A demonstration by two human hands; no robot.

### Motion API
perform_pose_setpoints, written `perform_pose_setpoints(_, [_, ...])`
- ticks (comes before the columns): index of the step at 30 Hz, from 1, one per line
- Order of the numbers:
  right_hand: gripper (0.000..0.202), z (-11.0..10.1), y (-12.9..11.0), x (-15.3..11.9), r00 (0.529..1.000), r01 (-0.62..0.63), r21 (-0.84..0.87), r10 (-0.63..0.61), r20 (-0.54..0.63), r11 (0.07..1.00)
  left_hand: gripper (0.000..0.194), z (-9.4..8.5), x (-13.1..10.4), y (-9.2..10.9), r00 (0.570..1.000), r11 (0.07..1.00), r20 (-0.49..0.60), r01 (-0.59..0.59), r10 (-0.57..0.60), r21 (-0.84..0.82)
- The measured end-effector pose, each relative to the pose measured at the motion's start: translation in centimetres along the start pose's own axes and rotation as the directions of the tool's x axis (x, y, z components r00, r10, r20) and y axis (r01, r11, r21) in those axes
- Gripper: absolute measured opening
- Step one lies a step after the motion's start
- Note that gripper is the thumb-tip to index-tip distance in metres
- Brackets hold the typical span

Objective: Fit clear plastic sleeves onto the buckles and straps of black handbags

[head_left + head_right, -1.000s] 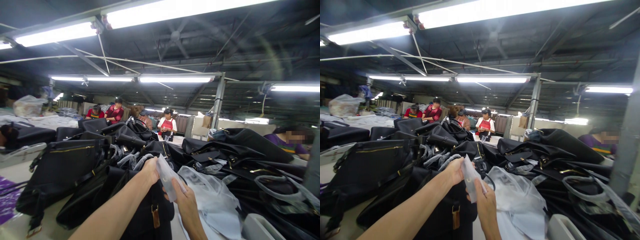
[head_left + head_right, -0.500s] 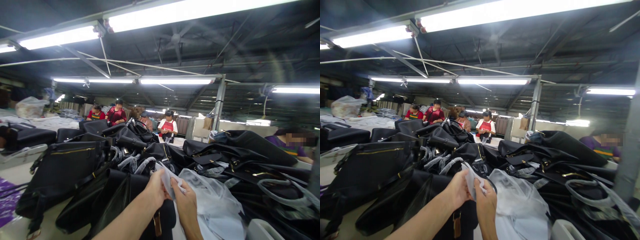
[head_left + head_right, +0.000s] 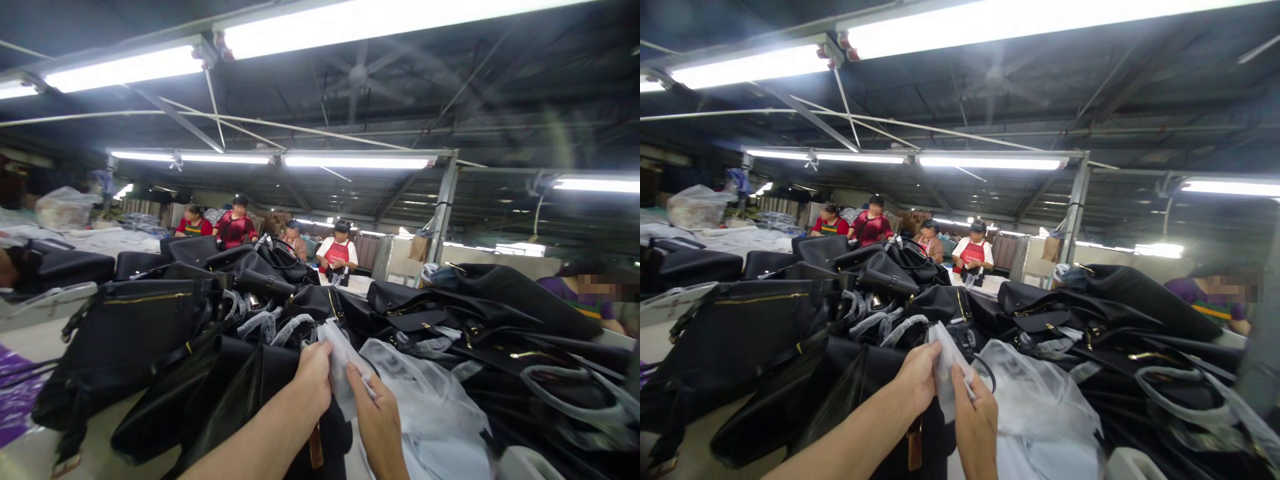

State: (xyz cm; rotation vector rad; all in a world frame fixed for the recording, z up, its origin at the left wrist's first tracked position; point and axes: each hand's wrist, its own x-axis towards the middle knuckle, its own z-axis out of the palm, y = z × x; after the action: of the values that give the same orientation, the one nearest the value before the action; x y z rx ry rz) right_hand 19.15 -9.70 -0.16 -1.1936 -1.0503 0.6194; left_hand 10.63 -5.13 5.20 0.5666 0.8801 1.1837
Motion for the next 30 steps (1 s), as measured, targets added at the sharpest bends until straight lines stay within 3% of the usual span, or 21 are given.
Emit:
perform_pose_setpoints(3, [0.056, 0.0, -0.1, -0.4, 0.997, 0.074, -0.026, -0.075, -0.022, 0.997, 0.019, 0.4, 0.7, 0.5, 0.999, 0.999, 0.012, -0.030, 0.030, 0.014])
perform_pose_setpoints(7, [0.050, -0.3, 0.4, -0.3, 0.983, 0.157, -0.056, -0.150, 0.104, 0.986, 0.017, 0.9, 1.2, 1.2, 0.999, 0.999, 0.042, 0.003, -0.005, 0.053])
perform_pose_setpoints(11, [0.048, -0.9, 1.2, 0.0, 0.916, 0.291, -0.071, -0.257, 0.308, 0.954, 0.013, 1.2, 1.2, 1.6, 0.996, 0.995, 0.063, 0.065, -0.070, 0.082])
perform_pose_setpoints(14, [0.053, -1.4, 1.5, 0.2, 0.856, 0.462, -0.164, -0.390, 0.340, 0.871, 0.018, 1.2, 1.0, 2.3, 0.990, 0.992, 0.101, 0.094, -0.102, 0.084])
perform_pose_setpoints(16, [0.058, -1.5, 1.5, 0.5, 0.844, 0.505, -0.228, -0.421, 0.332, 0.833, 0.029, 1.1, 0.6, 2.9, 0.984, 0.991, 0.134, 0.107, -0.116, 0.076])
perform_pose_setpoints(19, [0.061, -1.3, 1.4, 0.6, 0.856, 0.493, -0.245, -0.415, 0.308, 0.835, 0.046, 0.5, -0.2, 3.2, 0.975, 0.994, 0.202, 0.079, -0.093, 0.075])
perform_pose_setpoints(23, [0.052, -1.2, 0.7, 0.0, 0.852, 0.480, -0.203, -0.399, 0.339, 0.854, 0.003, -0.6, -0.5, 2.7, 0.963, 0.985, 0.266, -0.094, 0.053, 0.142])
perform_pose_setpoints(25, [0.044, -1.7, 0.0, -0.5, 0.850, 0.441, -0.182, -0.343, 0.400, 0.879, 0.016, -0.9, -0.3, 2.5, 0.963, 0.980, 0.254, -0.130, 0.088, 0.152])
perform_pose_setpoints(28, [0.029, -2.9, -1.1, -0.7, 0.853, 0.274, -0.072, -0.208, 0.480, 0.959, 0.020, -1.2, -0.1, 2.6, 0.962, 0.977, 0.251, -0.149, 0.108, 0.154])
perform_pose_setpoints(30, [0.041, -3.5, -1.6, 0.0, 0.917, 0.128, 0.040, -0.133, 0.377, 0.991, 0.022, -1.2, -0.1, 2.7, 0.960, 0.976, 0.262, -0.145, 0.100, 0.161])
